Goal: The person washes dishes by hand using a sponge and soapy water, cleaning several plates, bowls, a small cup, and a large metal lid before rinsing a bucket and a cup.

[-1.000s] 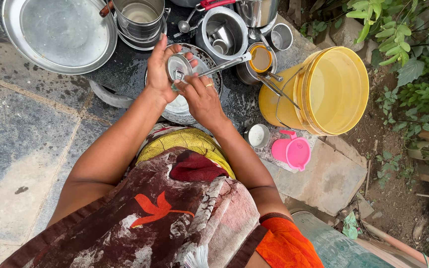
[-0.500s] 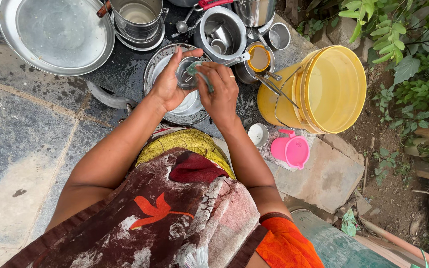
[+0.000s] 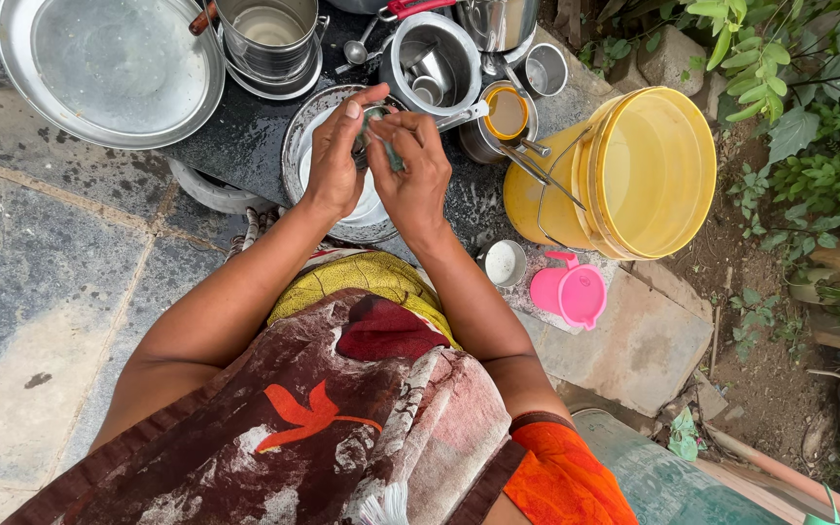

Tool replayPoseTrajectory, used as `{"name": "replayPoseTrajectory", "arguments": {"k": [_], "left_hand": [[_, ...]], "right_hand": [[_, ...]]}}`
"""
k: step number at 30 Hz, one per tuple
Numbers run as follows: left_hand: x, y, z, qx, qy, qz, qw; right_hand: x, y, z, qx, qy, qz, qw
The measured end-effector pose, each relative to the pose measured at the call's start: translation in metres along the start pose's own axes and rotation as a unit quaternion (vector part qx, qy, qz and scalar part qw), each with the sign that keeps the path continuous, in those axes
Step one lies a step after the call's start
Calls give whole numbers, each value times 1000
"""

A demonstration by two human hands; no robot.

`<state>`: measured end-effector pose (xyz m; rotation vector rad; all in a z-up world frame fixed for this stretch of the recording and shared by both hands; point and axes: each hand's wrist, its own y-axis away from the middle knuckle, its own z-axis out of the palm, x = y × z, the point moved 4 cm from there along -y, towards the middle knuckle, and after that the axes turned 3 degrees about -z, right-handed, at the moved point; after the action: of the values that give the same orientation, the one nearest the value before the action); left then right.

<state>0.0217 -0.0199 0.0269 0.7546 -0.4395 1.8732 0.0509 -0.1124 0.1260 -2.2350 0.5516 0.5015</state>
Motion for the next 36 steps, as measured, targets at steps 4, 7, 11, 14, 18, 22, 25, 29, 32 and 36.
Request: {"name": "replayPoseTrajectory", "arguments": {"k": [4, 7, 11, 14, 18, 22, 25, 29, 32, 36], "left_hand": [[11, 2, 0, -2, -19, 123, 992], [12, -1, -5, 15, 14, 100, 995], [12, -3, -5, 3, 61, 50, 997], [8, -2, 0, -7, 85, -51, 995], [8, -3, 1, -21, 91, -180, 979], [16, 0, -12, -31, 41, -279, 959], [15, 2, -12, -34, 9, -322, 946], [7, 3, -9, -22, -16, -338, 941], [7, 1, -7, -60, 7, -316, 947], [14, 1, -12, -28, -17, -343, 939]], "right_hand": [[11, 2, 0, -11, -30, 150, 988], [14, 11, 7, -53, -72, 237, 967], [16, 8, 2, 6, -59, 186, 981], [10, 0, -9, 41, -28, 71, 996], [-2, -1, -6, -9, 3, -7, 1000], [-8, 9, -5, -160, 47, -153, 974], [-1, 17, -6, -229, 74, -199, 950], [3, 22, -2, -214, 87, -220, 948], [2, 23, 0, -180, 51, -194, 963], [-1, 30, 0, -231, 84, -215, 945]]}}
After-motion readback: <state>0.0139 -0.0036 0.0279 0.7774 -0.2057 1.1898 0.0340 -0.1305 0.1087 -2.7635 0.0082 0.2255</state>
